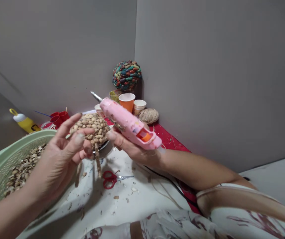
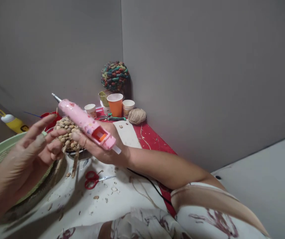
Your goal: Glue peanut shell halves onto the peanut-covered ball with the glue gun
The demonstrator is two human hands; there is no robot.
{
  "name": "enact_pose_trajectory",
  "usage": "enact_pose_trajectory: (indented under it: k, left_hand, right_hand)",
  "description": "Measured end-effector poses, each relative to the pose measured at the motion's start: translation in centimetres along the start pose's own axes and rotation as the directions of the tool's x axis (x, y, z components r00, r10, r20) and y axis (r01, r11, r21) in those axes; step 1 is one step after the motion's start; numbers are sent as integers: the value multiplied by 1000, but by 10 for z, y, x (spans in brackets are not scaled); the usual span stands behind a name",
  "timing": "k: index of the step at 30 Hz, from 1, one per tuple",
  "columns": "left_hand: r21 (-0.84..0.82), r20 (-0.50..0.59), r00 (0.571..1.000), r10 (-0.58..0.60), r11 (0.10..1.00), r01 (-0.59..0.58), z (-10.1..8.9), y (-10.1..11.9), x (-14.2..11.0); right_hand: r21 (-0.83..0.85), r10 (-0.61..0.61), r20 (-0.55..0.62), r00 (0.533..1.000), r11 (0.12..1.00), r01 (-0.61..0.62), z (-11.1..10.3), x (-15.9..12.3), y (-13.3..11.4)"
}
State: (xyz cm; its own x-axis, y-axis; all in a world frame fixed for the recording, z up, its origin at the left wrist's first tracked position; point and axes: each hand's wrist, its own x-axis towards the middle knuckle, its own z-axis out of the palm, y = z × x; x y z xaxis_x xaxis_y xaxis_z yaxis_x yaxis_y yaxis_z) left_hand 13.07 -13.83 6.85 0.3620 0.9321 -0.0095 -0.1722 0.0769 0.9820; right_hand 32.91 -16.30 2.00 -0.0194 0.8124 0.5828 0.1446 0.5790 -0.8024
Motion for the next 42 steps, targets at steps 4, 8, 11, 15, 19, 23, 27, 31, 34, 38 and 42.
enact_pose_trajectory:
  k: [4, 8, 11, 15, 19, 23, 27, 31, 34, 38, 42]
  left_hand:
    - [-32, 99, 991, -89, 995, 93, 7, -13, 1]
    - [-21, 162, 982, -100, 994, 104, 10, -18, 4]
    - [-29, 186, 976, -116, 992, 124, 11, -19, 5]
    - [-21, 248, 952, -181, 981, 192, 12, -20, 2]
    - [-16, 278, 924, -263, 960, 278, 14, -22, -10]
    - [-40, 214, 941, -260, 961, 275, 13, -14, -17]
    - [-113, 111, 979, -169, 977, 182, 7, -4, -11]
    - [-126, 142, 980, -141, 979, 159, 4, -2, -8]
    - [-120, 141, 981, -134, 981, 151, 5, -2, -9]
    - [-121, 125, 983, -135, 981, 150, 3, -3, -11]
    - [-108, 101, 987, -126, 985, 137, 4, 0, -19]
  right_hand:
    - [40, -127, 99, 987, 991, 124, 4, -4, -1]
    - [-102, -82, 200, 976, 989, 104, 1, -6, 2]
    - [-149, -98, 186, 978, 981, 126, 1, -7, 9]
    - [-108, -211, 144, 967, 968, 228, 5, -7, 19]
    - [-125, -257, 80, 963, 956, 266, 0, -1, 22]
    - [-213, -199, -92, 976, 961, 176, -10, 7, 16]
    - [-176, -149, -78, 986, 975, 134, -7, 6, 14]
    - [-192, -214, -3, 977, 959, 209, 1, 2, 20]
    - [-310, -304, 5, 953, 905, 290, 4, 0, 26]
    - [-353, -337, 29, 941, 877, 325, 4, 1, 29]
    - [-311, -331, 44, 943, 892, 328, 2, 1, 29]
